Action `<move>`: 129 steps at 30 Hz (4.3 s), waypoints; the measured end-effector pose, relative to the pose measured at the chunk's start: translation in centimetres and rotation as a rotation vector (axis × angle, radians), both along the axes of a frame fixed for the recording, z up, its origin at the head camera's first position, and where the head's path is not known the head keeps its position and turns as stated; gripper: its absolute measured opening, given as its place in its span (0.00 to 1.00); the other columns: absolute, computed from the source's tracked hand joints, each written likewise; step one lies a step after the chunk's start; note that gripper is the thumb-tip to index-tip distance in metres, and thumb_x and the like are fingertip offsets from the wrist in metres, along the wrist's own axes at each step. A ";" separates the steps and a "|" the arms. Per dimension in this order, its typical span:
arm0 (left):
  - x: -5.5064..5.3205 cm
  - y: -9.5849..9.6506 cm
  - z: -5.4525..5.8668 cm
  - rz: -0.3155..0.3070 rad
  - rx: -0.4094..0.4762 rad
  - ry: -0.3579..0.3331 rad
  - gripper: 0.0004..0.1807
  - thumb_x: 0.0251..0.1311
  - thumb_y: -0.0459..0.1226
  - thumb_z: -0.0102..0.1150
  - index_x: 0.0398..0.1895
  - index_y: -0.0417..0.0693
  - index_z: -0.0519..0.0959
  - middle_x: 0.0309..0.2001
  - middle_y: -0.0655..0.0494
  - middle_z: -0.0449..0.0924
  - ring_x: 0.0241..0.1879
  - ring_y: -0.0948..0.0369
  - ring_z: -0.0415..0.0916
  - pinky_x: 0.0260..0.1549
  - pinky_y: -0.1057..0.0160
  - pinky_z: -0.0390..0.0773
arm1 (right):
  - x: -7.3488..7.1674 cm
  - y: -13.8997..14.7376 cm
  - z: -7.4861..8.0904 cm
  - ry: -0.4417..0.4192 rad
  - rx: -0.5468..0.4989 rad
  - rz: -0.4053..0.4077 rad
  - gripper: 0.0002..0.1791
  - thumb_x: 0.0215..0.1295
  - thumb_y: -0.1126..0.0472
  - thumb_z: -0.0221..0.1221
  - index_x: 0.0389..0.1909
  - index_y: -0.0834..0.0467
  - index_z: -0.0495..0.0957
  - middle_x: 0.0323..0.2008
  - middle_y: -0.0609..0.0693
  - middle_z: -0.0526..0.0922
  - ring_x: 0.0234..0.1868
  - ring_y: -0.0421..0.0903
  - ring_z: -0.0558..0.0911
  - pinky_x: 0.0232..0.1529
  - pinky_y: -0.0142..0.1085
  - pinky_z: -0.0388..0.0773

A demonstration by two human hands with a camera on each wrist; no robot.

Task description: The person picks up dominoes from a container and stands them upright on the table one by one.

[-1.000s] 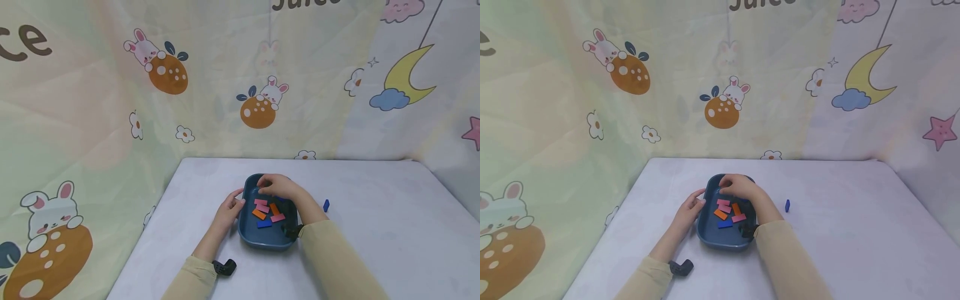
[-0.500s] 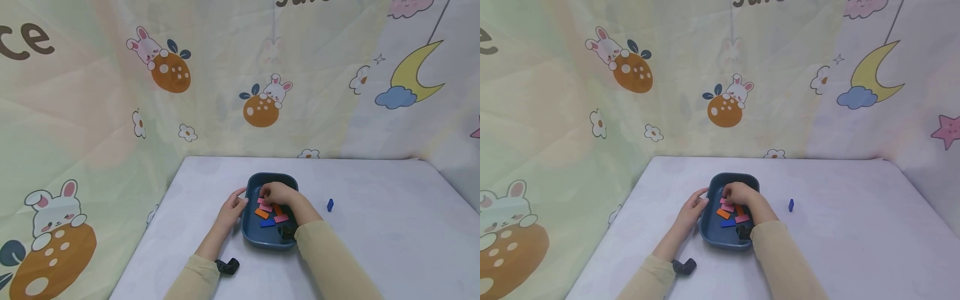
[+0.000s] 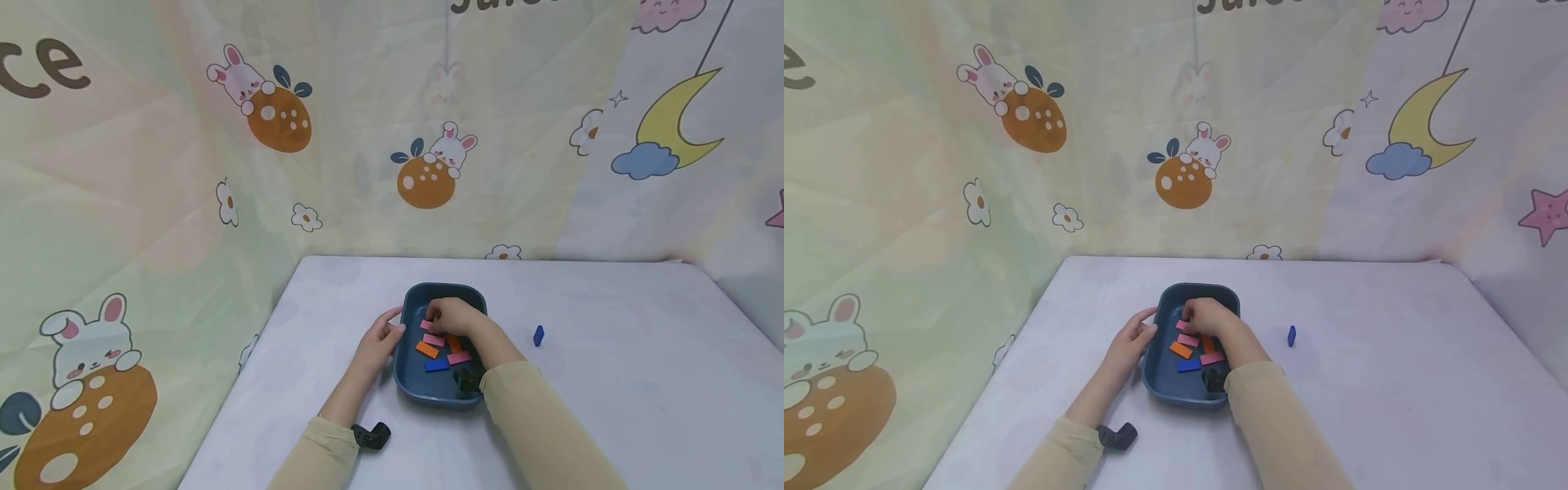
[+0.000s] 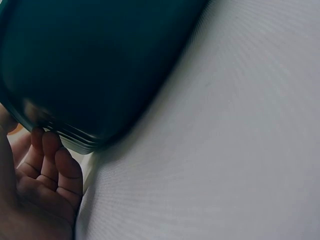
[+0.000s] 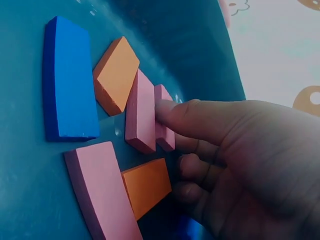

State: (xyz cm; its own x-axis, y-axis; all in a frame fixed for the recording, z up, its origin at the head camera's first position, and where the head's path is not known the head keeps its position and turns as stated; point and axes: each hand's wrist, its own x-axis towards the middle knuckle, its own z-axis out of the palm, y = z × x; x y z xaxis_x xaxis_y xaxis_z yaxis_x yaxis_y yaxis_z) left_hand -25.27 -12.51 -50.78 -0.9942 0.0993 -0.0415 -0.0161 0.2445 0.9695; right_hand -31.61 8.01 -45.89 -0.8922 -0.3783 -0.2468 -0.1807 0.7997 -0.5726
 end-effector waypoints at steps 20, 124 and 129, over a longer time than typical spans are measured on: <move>-0.2 0.0 0.0 -0.002 0.009 0.011 0.24 0.68 0.52 0.56 0.67 0.70 0.70 0.36 0.48 0.78 0.31 0.57 0.73 0.33 0.63 0.74 | -0.3 0.0 0.1 0.051 0.037 0.056 0.12 0.64 0.56 0.63 0.48 0.52 0.81 0.35 0.48 0.80 0.34 0.46 0.77 0.37 0.36 0.79; 0.4 0.4 0.5 0.027 0.007 -0.015 0.23 0.67 0.54 0.56 0.65 0.74 0.71 0.34 0.54 0.76 0.31 0.57 0.73 0.33 0.63 0.74 | 7.5 24.8 -3.4 0.155 -0.113 -0.261 0.19 0.69 0.49 0.60 0.56 0.51 0.73 0.33 0.50 0.75 0.34 0.45 0.72 0.31 0.34 0.69; 0.4 0.4 0.5 0.026 0.007 -0.022 0.24 0.67 0.54 0.56 0.65 0.74 0.71 0.35 0.54 0.77 0.32 0.56 0.73 0.34 0.63 0.74 | 7.5 25.0 -3.4 0.166 -0.112 -0.253 0.19 0.69 0.49 0.60 0.56 0.52 0.73 0.33 0.50 0.75 0.35 0.45 0.72 0.32 0.34 0.69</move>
